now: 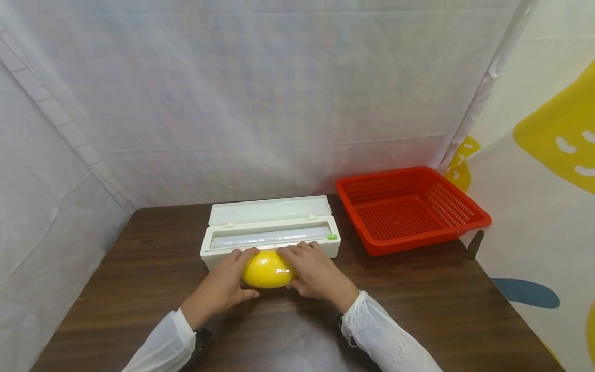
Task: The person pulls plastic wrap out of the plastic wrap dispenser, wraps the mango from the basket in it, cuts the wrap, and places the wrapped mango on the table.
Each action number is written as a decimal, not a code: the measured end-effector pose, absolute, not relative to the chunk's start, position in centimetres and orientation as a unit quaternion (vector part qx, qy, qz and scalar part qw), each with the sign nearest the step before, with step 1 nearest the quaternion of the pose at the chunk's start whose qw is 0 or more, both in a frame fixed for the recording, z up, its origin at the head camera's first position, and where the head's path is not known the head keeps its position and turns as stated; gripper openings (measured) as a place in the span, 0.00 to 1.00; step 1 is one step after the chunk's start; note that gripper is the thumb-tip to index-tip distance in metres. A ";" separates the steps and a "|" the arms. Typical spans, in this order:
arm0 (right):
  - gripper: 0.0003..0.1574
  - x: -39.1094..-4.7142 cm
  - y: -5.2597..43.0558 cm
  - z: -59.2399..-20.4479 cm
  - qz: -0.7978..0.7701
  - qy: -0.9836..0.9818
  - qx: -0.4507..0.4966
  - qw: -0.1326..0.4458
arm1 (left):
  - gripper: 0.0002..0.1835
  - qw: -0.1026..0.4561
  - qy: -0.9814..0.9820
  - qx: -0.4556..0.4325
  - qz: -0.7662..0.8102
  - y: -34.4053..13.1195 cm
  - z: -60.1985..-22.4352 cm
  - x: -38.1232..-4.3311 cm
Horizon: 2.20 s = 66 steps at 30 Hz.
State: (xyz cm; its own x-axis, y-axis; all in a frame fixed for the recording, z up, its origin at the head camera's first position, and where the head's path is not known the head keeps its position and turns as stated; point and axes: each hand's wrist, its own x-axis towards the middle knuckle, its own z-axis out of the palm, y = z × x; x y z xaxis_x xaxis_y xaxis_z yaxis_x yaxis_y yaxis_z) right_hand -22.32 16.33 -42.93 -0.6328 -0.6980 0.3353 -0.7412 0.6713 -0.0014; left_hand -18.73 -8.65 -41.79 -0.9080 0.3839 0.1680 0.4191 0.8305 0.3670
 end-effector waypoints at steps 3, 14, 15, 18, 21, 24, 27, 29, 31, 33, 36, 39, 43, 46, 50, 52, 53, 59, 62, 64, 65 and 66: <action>0.52 -22.4 16.4 -43.0 0.064 -0.900 0.401 0.156 | 0.48 0.041 -0.958 -0.208 -0.193 -8.6 -41.8 -18.6; 0.53 -22.2 16.3 -42.8 0.063 -0.903 0.400 0.142 | 0.43 0.111 -0.950 -0.235 -0.174 -8.4 -41.8 -18.6; 0.53 -22.2 16.3 -42.8 0.063 -0.904 0.400 0.140 | 0.43 0.114 -0.951 -0.235 -0.168 -8.4 -41.8 -18.6; 0.54 -22.3 16.3 -42.8 0.062 -0.905 0.399 0.136 | 0.45 0.118 -0.952 -0.237 -0.157 -8.3 -41.7 -18.5; 0.55 -22.3 16.3 -42.9 0.060 -0.906 0.397 0.133 | 0.50 0.122 -0.953 -0.238 -0.145 -8.3 -41.8 -18.5; 0.55 -22.3 16.3 -42.9 0.058 -0.906 0.397 0.132 | 0.52 0.133 -0.952 -0.246 -0.128 -8.1 -42.0 -18.5; 0.55 -22.3 16.3 -42.9 0.057 -0.907 0.397 0.130 | 0.52 0.145 -0.949 -0.256 -0.110 -7.9 -42.3 -18.6; 0.55 -22.3 16.3 -42.9 0.058 -0.906 0.398 0.129 | 0.51 0.150 -0.948 -0.260 -0.103 -7.8 -42.4 -18.6; 0.55 -22.2 16.3 -42.9 0.057 -0.908 0.396 0.127 | 0.51 0.151 -0.948 -0.262 -0.101 -7.8 -42.5 -18.6; 0.54 -22.2 16.3 -43.0 0.058 -0.908 0.395 0.125 | 0.51 0.153 -0.947 -0.264 -0.104 -7.8 -42.6 -18.6; 0.54 -22.2 16.3 -43.1 0.059 -0.909 0.394 0.120 | 0.51 0.156 -0.945 -0.266 -0.110 -7.8 -42.6 -18.5; 0.54 -22.1 16.2 -43.1 0.063 -0.909 0.395 0.117 | 0.51 0.159 -0.945 -0.261 -0.114 -7.6 -42.6 -18.2; 0.53 -22.1 16.2 -43.2 0.065 -0.908 0.396 0.117 | 0.49 0.149 -0.954 -0.239 -0.104 -7.1 -42.6 -17.8; 0.52 -22.1 16.2 -43.2 0.065 -0.908 0.398 0.117 | 0.48 0.138 -0.962 -0.219 -0.082 -6.8 -42.7 -17.7; 0.52 -22.2 16.3 -43.4 0.066 -0.908 0.398 0.115 | 0.47 0.140 -0.967 -0.207 -0.050 -6.4 -42.8 -17.5; 0.52 -22.2 16.3 -43.4 0.065 -0.908 0.398 0.114 | 0.47 0.147 -0.967 -0.207 -0.036 -6.3 -42.9 -17.5; 0.52 -22.2 16.3 -43.5 0.065 -0.908 0.398 0.113 | 0.46 0.151 -0.966 -0.207 -0.029 -6.2 -42.9 -17.4; 0.55 -22.3 16.4 -43.5 0.067 -0.911 0.395 0.102 | 0.45 0.185 -0.960 -0.210 -0.018 -6.0 -43.2 -17.4; 0.56 -22.2 16.4 -43.5 0.072 -0.912 0.393 0.094 | 0.44 0.203 -0.955 -0.214 -0.026 -5.9 -43.3 -17.4; 0.56 -22.2 16.5 -43.5 0.075 -0.912 0.393 0.088 | 0.44 0.209 -0.953 -0.216 -0.026 -5.9 -43.5 -17.4; 0.56 -22.2 16.5 -43.5 0.076 -0.912 0.393 0.085 | 0.43 0.210 -0.953 -0.218 -0.023 -5.9 -43.5 -17.4; 0.56 -22.3 16.5 -43.5 0.077 -0.912 0.394 0.084 | 0.42 0.212 -0.952 -0.219 -0.018 -5.8 -43.5 -17.4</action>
